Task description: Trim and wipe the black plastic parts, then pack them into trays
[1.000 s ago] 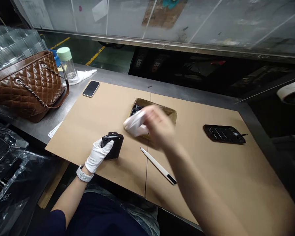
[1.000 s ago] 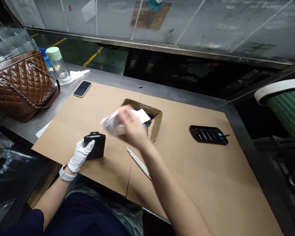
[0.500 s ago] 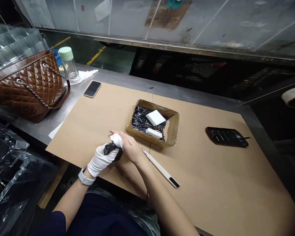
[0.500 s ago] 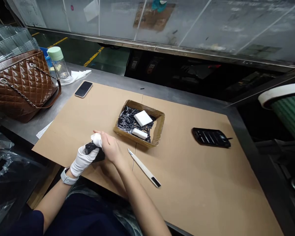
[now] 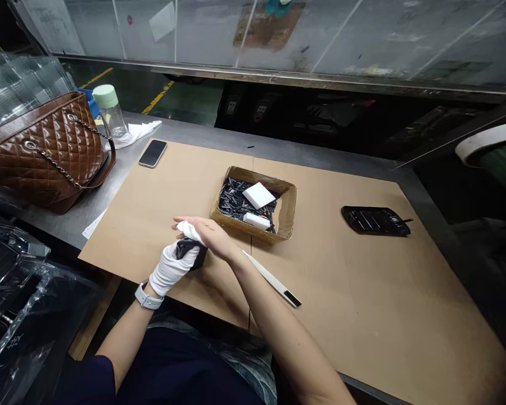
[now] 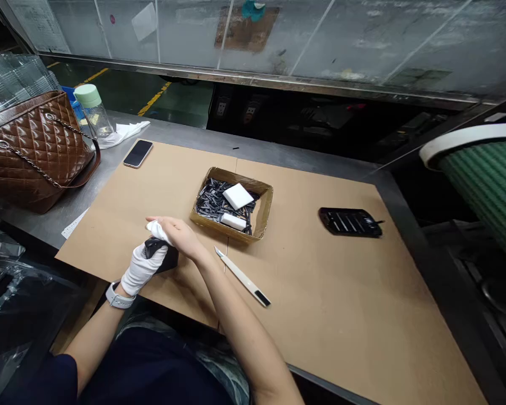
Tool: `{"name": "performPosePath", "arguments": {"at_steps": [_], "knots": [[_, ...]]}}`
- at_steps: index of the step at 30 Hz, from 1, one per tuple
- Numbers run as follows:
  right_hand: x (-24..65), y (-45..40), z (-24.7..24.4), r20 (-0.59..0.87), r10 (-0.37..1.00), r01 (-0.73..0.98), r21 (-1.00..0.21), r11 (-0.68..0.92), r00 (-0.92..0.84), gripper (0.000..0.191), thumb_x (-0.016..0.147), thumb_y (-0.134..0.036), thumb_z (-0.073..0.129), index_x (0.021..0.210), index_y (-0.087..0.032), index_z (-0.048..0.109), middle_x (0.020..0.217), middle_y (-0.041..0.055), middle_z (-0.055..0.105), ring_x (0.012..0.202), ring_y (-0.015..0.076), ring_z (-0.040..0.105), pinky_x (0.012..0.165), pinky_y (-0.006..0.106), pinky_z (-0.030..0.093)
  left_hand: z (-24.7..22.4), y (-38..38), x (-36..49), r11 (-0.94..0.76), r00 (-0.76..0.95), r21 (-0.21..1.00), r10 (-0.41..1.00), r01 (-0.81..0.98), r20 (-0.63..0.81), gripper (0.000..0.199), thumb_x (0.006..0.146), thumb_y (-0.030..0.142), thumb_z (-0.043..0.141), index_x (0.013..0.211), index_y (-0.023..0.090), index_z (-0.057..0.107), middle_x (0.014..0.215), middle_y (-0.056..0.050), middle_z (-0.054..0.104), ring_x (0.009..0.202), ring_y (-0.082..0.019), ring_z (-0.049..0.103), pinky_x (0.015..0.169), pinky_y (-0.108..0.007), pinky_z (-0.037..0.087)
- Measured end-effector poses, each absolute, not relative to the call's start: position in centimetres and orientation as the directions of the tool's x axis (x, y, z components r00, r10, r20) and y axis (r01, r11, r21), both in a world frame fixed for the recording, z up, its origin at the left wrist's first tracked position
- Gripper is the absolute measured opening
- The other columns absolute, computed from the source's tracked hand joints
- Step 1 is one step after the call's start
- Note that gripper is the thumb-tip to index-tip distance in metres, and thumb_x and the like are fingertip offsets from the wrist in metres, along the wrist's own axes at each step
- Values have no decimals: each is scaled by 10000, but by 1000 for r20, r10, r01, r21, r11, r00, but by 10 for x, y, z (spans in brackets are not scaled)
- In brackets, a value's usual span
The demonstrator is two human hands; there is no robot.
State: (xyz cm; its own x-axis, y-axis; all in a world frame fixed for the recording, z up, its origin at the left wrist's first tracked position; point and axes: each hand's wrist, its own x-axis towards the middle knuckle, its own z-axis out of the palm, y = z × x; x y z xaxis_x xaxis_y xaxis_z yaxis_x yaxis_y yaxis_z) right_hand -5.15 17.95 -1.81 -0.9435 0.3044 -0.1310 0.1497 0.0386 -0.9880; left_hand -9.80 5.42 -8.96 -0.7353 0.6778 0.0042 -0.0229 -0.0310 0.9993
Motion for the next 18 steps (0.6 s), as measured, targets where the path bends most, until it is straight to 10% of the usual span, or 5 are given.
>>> {"name": "performPosePath", "arguments": {"at_steps": [4, 11, 15, 18], "knots": [[-44, 159, -53, -199, 485, -10, -919, -394, -852, 552, 865, -524, 345, 1168, -151, 616, 827, 79, 737, 832, 237, 676, 810, 384, 511, -85, 54, -98, -59, -720, 985, 676, 160, 157, 275, 778, 369, 637, 966, 176, 692, 969, -74, 730, 910, -210, 688, 859, -321, 553], [-35, 145, -75, -191, 614, 2, -955, -295, -766, 692, 788, -727, 313, 1030, -195, 683, 915, 73, 729, 974, 265, 636, 910, 418, 466, -78, 56, -95, -44, -698, 956, 673, 291, 244, 254, 826, 332, 568, 985, 175, 688, 990, -76, 729, 914, -202, 691, 852, -301, 556], [-41, 163, -36, -23, 478, 130, -973, 192, -878, 634, 916, -553, 187, 1063, -174, 674, 938, 92, 727, 893, 226, 667, 801, 357, 503, -83, 52, -100, 12, -655, 935, 717, 355, 239, 213, 800, 348, 615, 910, 182, 689, 912, -71, 733, 845, -195, 693, 808, -298, 555], [-43, 169, -4, 38, 358, 204, -764, 612, -933, 491, 939, -381, 250, 964, -198, 704, 1017, 82, 714, 974, 227, 646, 804, 328, 474, -86, 59, -102, 49, -671, 931, 707, 362, 224, 201, 817, 350, 619, 896, 169, 659, 896, -58, 702, 799, -163, 664, 765, -317, 552]]}}
